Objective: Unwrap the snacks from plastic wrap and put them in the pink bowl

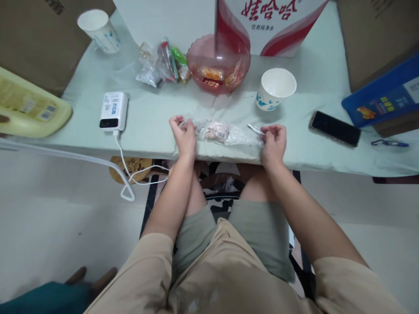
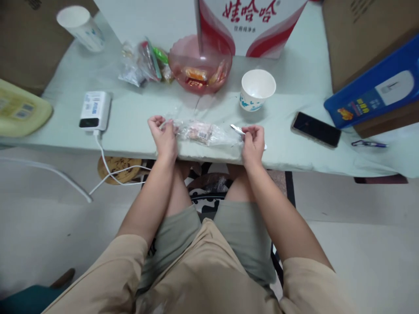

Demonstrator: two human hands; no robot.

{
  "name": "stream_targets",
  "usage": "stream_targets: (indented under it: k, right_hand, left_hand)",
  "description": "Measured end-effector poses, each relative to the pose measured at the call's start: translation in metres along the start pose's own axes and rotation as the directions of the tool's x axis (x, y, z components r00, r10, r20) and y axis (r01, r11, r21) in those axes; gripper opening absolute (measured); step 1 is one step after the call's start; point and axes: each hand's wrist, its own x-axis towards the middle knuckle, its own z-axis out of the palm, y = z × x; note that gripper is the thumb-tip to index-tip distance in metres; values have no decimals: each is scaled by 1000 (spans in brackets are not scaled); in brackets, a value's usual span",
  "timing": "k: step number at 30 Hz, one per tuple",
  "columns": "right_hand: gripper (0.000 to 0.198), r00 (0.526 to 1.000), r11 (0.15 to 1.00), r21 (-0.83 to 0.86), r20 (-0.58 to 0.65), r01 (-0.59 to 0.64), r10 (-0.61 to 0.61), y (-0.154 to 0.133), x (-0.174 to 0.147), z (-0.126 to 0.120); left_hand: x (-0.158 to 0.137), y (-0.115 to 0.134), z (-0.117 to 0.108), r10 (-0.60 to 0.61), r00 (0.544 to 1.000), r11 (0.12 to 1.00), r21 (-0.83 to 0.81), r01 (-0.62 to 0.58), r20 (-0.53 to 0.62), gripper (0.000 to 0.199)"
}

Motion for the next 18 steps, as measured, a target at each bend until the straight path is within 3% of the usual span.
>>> stream_targets:
  k: [2,4,7,9,11,14,18]
  right_hand:
    - [19,999,999,-40,22,23,-22,2,-1,-1]
    - [27,994,991,-109,93,76,-66,-1,-4,-3]
    - [43,955,956,-224,267,190,-128,-12,-7,-3]
    - [48,911,918,-276,376,284,-168,-18,-7,-2]
    - [41,875,891,-302,449,340,-181,-23,-6,0]
    - [19,855,887,-322,500,330,-136,-27,-5,2]
    - [20,865,943,-272,501,191,-31,-39,-8,-2]
  left_hand:
    - [-9,5,-5,146,988,956,247,-156,56,27]
    - [-20,12,-8,225,956,843,453,-289,190,22]
    - [-33,19,-9,201,913,689,611,-389,355,19]
    - [-35,19,-9,184,888,661,616,-428,421,15]
    - [-30,16,-9,173,856,709,541,-452,488,13]
    - [-19,11,-10,165,820,851,341,-399,548,15]
    - [-8,8,-8,118,853,980,80,-183,508,9]
